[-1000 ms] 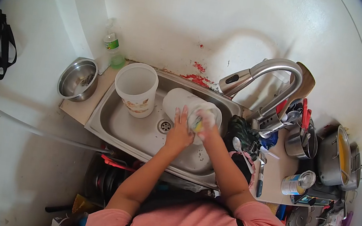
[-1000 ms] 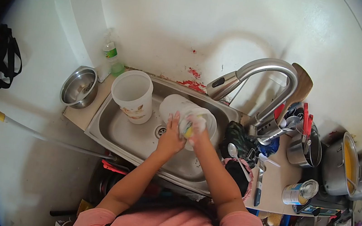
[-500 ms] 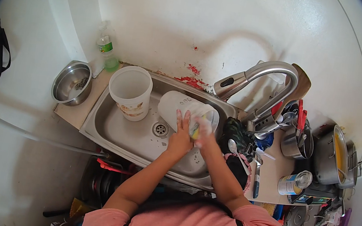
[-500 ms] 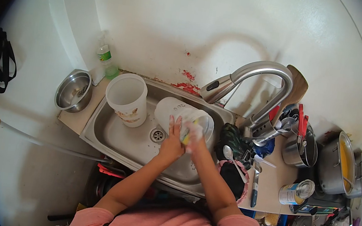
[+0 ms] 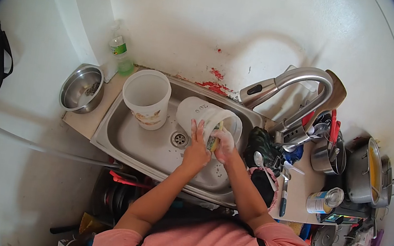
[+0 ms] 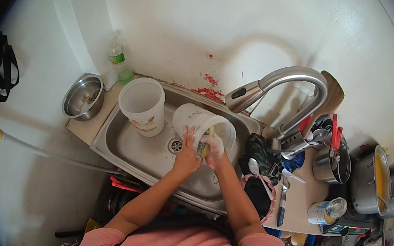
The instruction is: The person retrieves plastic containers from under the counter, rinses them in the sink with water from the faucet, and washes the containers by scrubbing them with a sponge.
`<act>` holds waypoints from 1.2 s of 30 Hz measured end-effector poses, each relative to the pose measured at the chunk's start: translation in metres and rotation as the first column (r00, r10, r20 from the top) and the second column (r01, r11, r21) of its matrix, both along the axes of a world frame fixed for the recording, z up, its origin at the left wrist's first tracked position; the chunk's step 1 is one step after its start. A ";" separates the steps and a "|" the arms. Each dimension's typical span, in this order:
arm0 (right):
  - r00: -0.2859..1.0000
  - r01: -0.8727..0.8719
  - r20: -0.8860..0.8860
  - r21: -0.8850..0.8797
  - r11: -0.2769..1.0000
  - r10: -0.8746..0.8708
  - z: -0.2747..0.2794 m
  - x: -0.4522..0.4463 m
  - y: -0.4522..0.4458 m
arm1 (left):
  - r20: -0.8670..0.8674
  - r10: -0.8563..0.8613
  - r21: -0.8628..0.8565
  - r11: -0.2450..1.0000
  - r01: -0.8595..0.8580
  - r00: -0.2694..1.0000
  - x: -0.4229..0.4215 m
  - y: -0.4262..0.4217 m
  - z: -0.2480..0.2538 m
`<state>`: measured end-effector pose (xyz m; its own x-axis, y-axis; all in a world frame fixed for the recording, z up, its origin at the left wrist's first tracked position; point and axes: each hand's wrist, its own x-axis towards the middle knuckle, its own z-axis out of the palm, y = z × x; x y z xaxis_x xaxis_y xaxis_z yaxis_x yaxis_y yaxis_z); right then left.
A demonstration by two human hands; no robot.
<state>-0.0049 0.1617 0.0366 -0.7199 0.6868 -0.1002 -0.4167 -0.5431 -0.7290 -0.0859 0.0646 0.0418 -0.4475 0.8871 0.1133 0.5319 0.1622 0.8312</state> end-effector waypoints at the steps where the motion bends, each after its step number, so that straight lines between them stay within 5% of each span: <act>1: 1.000 -0.005 0.025 0.001 1.000 0.005 0.003 0.000 0.001 | 0.005 -0.007 -0.010 1.000 0.007 1.000 0.000 -0.001 0.001; 7: 0.989 0.084 -0.083 -0.340 0.937 -0.119 -0.010 0.002 0.033 | -0.105 0.043 0.268 0.963 -0.013 0.994 0.009 -0.001 -0.029; 14: 0.975 0.044 -0.166 -0.517 0.855 -0.150 -0.034 0.002 0.041 | 0.077 -0.044 0.140 0.990 0.033 0.996 0.014 -0.005 -0.013; 17: 0.970 -0.164 -0.230 -0.363 0.917 0.082 -0.044 -0.003 0.030 | 0.088 -0.048 0.145 0.989 0.035 0.995 0.011 -0.003 -0.012; 20: 0.994 -0.067 -0.090 -0.161 0.985 0.053 -0.039 -0.003 0.032 | 0.094 -0.067 0.091 0.994 0.058 0.993 0.007 -0.006 -0.005; 23: 0.968 -0.112 -0.249 -0.338 0.934 0.026 -0.036 0.004 0.045 | 0.065 -0.057 0.154 0.987 0.046 0.996 0.010 -0.006 -0.014; 26: 0.979 -0.086 -0.202 -0.335 0.938 0.017 -0.044 0.000 0.043 | 0.046 -0.038 0.200 0.979 0.028 0.998 0.011 -0.005 -0.018; 29: 0.992 -0.051 0.124 0.113 0.992 0.037 -0.019 -0.009 0.021 | -0.020 -0.017 0.203 0.979 0.020 1.000 0.005 -0.006 -0.021; 32: 0.993 -0.117 -0.006 0.114 0.987 0.119 -0.030 -0.007 0.043 | -0.073 -0.017 0.169 0.985 0.030 0.997 0.003 -0.006 -0.021; 35: 0.992 0.003 -0.114 -0.395 0.919 -0.053 -0.032 0.004 0.051 | -0.010 -0.034 0.152 0.988 0.035 0.999 0.004 -0.006 -0.016; 36: 0.991 0.018 -0.114 -0.377 0.926 -0.066 -0.034 0.002 0.050 | 0.030 -0.038 0.150 0.988 0.033 0.999 0.006 -0.007 -0.016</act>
<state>-0.0031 0.2114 0.0024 -0.7144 0.6459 -0.2691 -0.5179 -0.7467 -0.4174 -0.0795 0.0575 0.0260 -0.4215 0.8769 0.2312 0.5070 0.0165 0.8618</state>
